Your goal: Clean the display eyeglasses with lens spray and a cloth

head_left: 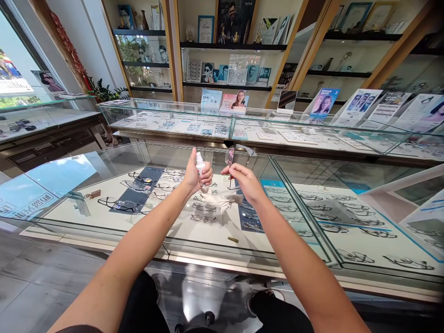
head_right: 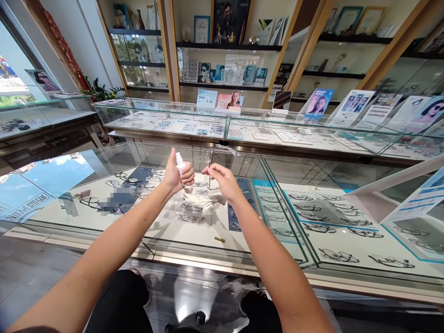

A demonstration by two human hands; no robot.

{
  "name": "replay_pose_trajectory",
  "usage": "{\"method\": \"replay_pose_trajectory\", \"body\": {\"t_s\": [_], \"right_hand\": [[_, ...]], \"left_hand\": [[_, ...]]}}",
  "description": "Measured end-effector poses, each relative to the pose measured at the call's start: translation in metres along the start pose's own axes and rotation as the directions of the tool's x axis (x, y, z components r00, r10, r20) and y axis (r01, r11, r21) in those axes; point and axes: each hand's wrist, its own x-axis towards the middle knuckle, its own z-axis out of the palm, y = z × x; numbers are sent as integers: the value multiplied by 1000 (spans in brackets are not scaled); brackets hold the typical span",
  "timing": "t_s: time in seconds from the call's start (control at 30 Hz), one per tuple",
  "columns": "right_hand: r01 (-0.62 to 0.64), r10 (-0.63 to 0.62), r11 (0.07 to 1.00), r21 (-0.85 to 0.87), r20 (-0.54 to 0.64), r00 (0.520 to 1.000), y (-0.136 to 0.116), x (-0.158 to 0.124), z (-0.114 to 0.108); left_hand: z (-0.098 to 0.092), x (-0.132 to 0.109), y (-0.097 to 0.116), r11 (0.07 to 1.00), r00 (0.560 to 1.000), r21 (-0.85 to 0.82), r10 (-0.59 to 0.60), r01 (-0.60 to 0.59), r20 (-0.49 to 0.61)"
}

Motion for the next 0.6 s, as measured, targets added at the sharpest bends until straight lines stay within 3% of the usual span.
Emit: {"method": "replay_pose_trajectory", "body": {"t_s": [0.13,0.2,0.3,0.37,0.6], "right_hand": [[-44,42,999,19,104,994,1,-5,8],[-60,55,998,32,143,988,1,-6,12],[-80,68,995,57,188,980,1,-8,16],[-84,65,993,84,207,976,1,-9,18],[-82,48,989,122,260,964,-1,-11,22]], "left_hand": [[-4,0,3,996,997,79,53,-49,-49],[-6,1,-2,968,983,213,154,-130,-100],[-9,4,-12,831,907,492,385,-260,-171],[-9,5,-18,744,867,607,468,-280,-173],[-5,4,-22,648,863,712,491,-270,-120]]}}
